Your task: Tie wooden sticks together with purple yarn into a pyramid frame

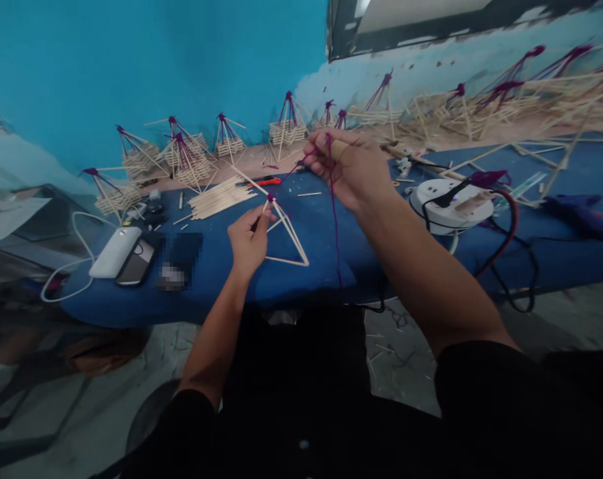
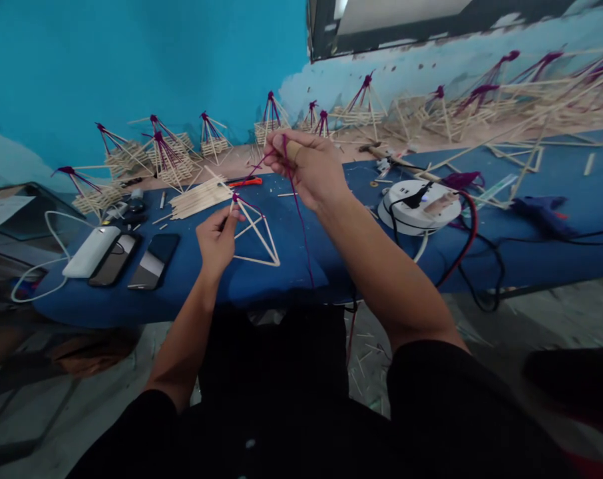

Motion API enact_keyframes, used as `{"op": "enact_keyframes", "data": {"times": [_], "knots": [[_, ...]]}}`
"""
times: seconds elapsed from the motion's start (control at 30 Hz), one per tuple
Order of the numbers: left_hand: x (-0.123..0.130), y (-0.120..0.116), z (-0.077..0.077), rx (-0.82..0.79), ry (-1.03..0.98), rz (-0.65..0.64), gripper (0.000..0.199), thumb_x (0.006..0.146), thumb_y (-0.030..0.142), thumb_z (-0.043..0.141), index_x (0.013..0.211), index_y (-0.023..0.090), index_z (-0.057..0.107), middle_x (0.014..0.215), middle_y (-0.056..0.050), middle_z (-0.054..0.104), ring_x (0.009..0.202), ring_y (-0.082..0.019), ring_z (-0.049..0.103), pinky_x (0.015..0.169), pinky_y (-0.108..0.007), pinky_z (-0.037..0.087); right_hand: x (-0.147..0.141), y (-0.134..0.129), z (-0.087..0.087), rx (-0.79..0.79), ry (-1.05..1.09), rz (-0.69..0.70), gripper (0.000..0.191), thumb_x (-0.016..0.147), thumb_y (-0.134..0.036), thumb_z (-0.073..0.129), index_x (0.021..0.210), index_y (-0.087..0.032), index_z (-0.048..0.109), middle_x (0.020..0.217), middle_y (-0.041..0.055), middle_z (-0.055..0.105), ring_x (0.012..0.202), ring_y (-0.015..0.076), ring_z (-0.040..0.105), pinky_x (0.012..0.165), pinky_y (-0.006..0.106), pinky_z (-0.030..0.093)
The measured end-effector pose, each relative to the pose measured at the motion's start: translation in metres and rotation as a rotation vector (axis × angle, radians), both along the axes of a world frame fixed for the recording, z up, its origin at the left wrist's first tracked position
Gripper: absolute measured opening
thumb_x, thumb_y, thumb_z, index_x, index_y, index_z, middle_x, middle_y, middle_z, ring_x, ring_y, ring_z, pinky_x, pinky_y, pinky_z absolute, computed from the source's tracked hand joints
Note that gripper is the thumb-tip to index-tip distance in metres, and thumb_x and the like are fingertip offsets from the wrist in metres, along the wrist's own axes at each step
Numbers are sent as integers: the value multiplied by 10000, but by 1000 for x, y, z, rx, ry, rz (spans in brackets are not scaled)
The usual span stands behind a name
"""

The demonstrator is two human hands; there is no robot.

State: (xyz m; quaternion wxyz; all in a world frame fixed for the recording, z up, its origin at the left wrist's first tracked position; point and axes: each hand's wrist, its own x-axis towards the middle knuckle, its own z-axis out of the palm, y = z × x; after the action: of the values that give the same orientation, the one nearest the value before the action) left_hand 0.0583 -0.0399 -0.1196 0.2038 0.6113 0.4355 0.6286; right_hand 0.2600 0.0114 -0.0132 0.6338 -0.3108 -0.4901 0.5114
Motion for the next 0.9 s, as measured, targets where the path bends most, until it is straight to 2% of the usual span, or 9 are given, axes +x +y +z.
{"op": "enact_keyframes", "data": {"times": [0.1, 0.23, 0.3, 0.43, 0.57, 0.63, 0.77, 0.9], "knots": [[-7, -2, 4, 48, -59, -26, 288, 1044, 458, 746, 892, 242, 862, 783, -13, 810, 708, -141, 696, 723, -284, 556, 4, 6, -10, -59, 41, -4, 139, 1018, -153, 749, 905, -187, 822, 878, 18, 806, 727, 74, 727, 674, 153, 601], [-11, -6, 11, 96, -179, -96, 354, 1028, 589, 766, 974, 251, 858, 685, 16, 748, 601, -121, 613, 639, -273, 521, 8, 9, -29, -56, -50, 4, 79, 991, -235, 792, 921, -198, 789, 882, 25, 779, 744, 101, 732, 685, 188, 636], [-12, -9, 15, 116, -197, -93, 414, 1019, 637, 770, 915, 246, 855, 662, 16, 730, 589, -116, 596, 633, -274, 521, 9, 6, -37, -67, -70, 13, 60, 953, -236, 801, 918, -193, 778, 876, 28, 766, 728, 103, 722, 659, 188, 633], [-14, -12, 22, 122, -255, -128, 495, 987, 685, 800, 793, 230, 831, 598, 30, 664, 554, -88, 545, 593, -248, 483, 7, -12, -47, -142, 3, 47, 45, 832, -180, 814, 855, -182, 776, 821, 24, 754, 672, 88, 696, 588, 159, 586], [-14, -6, 23, 101, -385, -207, 521, 914, 739, 851, 806, 230, 823, 521, 66, 532, 471, -61, 428, 496, -223, 374, -1, -41, -51, -209, 52, 121, 180, 683, -219, 925, 812, -193, 803, 707, -4, 725, 598, 84, 653, 562, 171, 561], [-14, 0, 21, 89, -421, -230, 556, 893, 770, 852, 788, 226, 795, 516, 69, 500, 469, -63, 410, 490, -227, 358, -4, -54, -54, -215, 31, 191, 247, 623, -230, 959, 839, -193, 847, 694, -7, 727, 598, 82, 640, 585, 191, 566], [-17, 11, 14, 82, -383, -232, 620, 888, 800, 833, 705, 220, 713, 562, 48, 540, 542, -82, 469, 575, -248, 429, -2, -70, -57, -124, -94, 337, 296, 671, -268, 957, 955, -193, 915, 707, 2, 730, 640, 93, 624, 621, 236, 548], [-21, 22, 7, 86, -324, -268, 549, 940, 732, 824, 736, 228, 747, 623, 32, 629, 631, -107, 564, 739, -276, 538, 8, -73, -54, 166, -373, 401, 209, 838, -242, 843, 1028, -233, 931, 820, 15, 774, 724, 106, 652, 678, 259, 542]]}}
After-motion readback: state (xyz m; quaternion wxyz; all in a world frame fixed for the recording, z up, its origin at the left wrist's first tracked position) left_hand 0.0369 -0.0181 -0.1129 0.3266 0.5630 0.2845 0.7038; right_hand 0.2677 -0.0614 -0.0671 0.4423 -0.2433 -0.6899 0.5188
